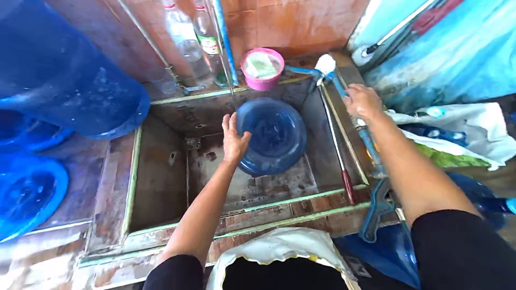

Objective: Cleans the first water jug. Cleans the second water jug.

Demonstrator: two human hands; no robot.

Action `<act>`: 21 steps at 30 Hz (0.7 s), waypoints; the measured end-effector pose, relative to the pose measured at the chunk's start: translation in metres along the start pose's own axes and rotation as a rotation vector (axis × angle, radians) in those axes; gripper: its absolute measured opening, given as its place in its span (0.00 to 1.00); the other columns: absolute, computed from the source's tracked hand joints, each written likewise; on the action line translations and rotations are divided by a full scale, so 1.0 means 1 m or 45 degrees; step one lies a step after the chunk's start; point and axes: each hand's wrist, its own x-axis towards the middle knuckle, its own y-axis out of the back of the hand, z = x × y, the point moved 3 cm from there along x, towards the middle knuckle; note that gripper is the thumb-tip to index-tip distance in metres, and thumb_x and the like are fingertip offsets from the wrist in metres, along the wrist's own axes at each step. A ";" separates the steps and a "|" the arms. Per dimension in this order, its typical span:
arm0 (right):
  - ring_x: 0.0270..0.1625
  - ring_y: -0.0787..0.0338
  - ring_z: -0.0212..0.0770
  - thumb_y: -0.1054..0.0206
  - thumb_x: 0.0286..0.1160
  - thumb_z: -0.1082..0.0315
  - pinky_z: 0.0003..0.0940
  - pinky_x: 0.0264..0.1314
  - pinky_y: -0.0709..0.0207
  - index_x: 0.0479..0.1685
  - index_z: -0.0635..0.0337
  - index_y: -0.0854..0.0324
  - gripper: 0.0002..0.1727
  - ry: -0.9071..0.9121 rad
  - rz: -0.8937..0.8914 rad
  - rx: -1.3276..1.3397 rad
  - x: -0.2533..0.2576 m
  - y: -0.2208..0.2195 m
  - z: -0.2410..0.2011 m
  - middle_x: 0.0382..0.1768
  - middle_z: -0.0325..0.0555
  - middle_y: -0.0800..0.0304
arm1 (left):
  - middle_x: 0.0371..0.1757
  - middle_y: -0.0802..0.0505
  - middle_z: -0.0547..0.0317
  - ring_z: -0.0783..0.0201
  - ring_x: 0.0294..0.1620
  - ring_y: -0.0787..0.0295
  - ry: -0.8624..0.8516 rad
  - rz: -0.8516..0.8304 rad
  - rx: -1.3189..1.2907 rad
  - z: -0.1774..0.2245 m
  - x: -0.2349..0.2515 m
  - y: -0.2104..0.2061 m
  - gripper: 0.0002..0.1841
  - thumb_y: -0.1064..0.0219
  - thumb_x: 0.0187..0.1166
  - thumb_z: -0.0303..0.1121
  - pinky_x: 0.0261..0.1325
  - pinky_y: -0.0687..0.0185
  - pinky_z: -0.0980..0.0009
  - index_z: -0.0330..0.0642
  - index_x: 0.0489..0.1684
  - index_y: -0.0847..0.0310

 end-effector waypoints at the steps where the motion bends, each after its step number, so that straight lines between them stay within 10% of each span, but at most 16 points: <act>1: 0.86 0.33 0.72 0.46 0.92 0.65 0.72 0.85 0.45 0.74 0.75 0.23 0.23 -0.056 -0.065 -0.035 0.003 -0.002 0.017 0.83 0.71 0.32 | 0.91 0.38 0.35 0.39 0.87 0.35 0.072 -0.035 -0.018 0.002 0.004 -0.002 0.38 0.30 0.76 0.31 0.81 0.32 0.41 0.39 0.90 0.40; 5: 0.83 0.32 0.78 0.49 0.93 0.46 0.82 0.77 0.40 0.78 0.71 0.25 0.35 -0.411 -0.153 -0.042 -0.019 0.001 0.070 0.84 0.73 0.33 | 0.73 0.17 0.35 0.39 0.73 0.19 0.436 -0.118 -0.190 -0.013 0.023 0.010 0.38 0.28 0.78 0.49 0.73 0.28 0.35 0.44 0.86 0.34; 9: 0.76 0.27 0.84 0.53 0.92 0.41 0.85 0.72 0.43 0.58 0.82 0.18 0.42 -0.719 -0.353 -0.196 -0.029 0.029 0.050 0.66 0.88 0.22 | 0.62 0.11 0.39 0.48 0.61 0.12 0.621 -0.052 -0.468 -0.056 0.019 0.045 0.35 0.31 0.80 0.52 0.65 0.17 0.46 0.42 0.82 0.32; 16: 0.82 0.22 0.53 0.42 0.91 0.54 0.52 0.87 0.34 0.85 0.63 0.31 0.30 0.353 -0.475 0.858 0.017 -0.064 -0.204 0.80 0.60 0.23 | 0.65 0.13 0.46 0.55 0.59 0.11 0.785 -0.062 -0.601 -0.102 -0.021 0.084 0.35 0.42 0.86 0.54 0.59 0.13 0.53 0.50 0.89 0.43; 21: 0.87 0.29 0.46 0.58 0.98 0.58 0.45 0.92 0.43 0.82 0.65 0.27 0.28 0.410 -0.677 1.488 0.039 -0.157 -0.314 0.83 0.56 0.25 | 0.53 0.10 0.57 0.64 0.50 0.10 0.917 0.145 -0.737 -0.157 -0.055 0.108 0.26 0.59 0.93 0.54 0.52 0.12 0.61 0.48 0.74 0.29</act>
